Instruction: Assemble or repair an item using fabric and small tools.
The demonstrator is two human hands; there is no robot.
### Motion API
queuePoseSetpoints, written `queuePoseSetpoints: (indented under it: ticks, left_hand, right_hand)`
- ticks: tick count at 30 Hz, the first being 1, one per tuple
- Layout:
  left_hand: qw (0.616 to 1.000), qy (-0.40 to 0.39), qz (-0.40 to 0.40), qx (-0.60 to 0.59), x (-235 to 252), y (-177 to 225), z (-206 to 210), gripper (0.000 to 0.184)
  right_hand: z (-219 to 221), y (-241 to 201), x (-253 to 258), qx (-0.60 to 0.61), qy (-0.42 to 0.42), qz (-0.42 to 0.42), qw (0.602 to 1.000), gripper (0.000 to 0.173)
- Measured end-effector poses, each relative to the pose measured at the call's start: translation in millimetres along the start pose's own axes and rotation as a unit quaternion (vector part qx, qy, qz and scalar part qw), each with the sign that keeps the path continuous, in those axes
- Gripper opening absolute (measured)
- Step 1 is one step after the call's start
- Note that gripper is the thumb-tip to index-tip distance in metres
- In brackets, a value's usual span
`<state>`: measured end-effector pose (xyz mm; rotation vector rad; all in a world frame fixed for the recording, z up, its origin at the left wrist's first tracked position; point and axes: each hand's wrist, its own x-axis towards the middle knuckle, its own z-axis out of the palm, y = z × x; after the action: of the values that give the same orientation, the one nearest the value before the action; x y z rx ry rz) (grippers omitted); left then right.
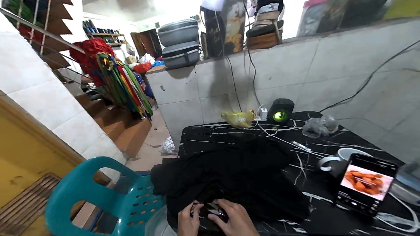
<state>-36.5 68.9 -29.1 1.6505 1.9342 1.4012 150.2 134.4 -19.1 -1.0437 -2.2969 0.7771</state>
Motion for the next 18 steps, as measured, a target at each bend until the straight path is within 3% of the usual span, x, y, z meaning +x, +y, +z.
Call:
queuePoseSetpoints:
  ticks: [5, 10, 18]
  left_hand:
    - [0.999, -0.039, 0.013, -0.026, -1, 0, -7, 0.015]
    - [1.0, -0.022, 0.019, -0.01, -1, 2, -11, 0.015]
    - [0.998, -0.036, 0.035, -0.027, 2, -1, -11, 0.012]
  right_hand:
    - [13, -10, 4, -0.01, 0.019, 0.004, 1.0, 0.047]
    - [20, -24, 5, -0.047, 0.029, 0.022, 0.998, 0.049]
    - [28, -28, 5, -0.095, 0.062, 0.006, 0.993, 0.037]
